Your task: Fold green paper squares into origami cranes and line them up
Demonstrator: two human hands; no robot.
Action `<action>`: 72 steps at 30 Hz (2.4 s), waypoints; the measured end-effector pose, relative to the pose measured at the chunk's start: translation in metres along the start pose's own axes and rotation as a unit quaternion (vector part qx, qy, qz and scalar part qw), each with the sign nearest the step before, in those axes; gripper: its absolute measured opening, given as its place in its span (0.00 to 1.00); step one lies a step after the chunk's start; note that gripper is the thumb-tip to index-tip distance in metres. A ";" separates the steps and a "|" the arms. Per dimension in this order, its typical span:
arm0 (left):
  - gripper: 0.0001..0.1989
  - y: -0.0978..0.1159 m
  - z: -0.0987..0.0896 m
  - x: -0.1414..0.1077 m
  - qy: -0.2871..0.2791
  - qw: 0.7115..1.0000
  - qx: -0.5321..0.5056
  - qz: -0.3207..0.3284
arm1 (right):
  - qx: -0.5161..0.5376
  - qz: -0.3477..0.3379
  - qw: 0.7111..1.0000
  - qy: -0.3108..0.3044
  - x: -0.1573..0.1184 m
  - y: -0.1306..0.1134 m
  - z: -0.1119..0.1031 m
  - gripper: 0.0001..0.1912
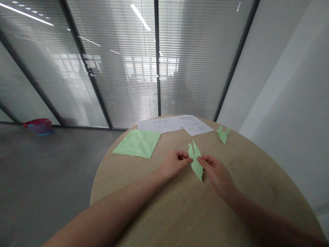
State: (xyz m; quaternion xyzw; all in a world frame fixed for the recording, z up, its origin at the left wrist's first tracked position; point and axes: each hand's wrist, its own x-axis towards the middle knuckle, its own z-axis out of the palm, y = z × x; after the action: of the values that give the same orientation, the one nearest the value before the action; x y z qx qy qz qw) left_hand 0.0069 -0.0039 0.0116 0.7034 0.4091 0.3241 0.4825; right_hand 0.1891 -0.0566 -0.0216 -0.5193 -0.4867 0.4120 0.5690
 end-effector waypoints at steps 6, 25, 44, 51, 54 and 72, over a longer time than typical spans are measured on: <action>0.13 0.001 -0.003 0.000 -0.042 0.999 -0.006 0.004 | 0.009 0.001 1.000 -0.018 0.001 0.004 -0.002 0.20; 0.12 0.005 0.006 -0.002 -0.025 0.983 -0.156 -0.097 | 0.047 0.006 0.998 -0.050 0.000 -0.005 0.002 0.22; 0.18 -0.006 0.007 0.000 -0.051 0.993 -0.073 -0.077 | 0.055 0.042 0.994 -0.079 0.000 -0.001 0.004 0.24; 0.18 -0.011 0.007 0.001 -0.088 0.993 -0.058 -0.051 | 0.069 0.024 0.996 -0.058 0.003 0.007 -0.001 0.22; 0.18 -0.011 0.007 0.000 -0.094 0.993 -0.058 -0.047 | 0.064 0.016 0.997 -0.051 0.004 0.008 -0.002 0.21; 0.18 -0.004 0.010 -0.010 -0.148 0.986 0.077 -0.032 | 0.108 0.012 0.994 -0.034 0.002 0.003 -0.001 0.18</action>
State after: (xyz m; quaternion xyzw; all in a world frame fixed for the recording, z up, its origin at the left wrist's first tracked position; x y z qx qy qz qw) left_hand 0.0095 -0.0165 0.0043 0.7653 0.3792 0.1686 0.4920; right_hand 0.1907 -0.0549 -0.0245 -0.4465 -0.4525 0.4861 0.5997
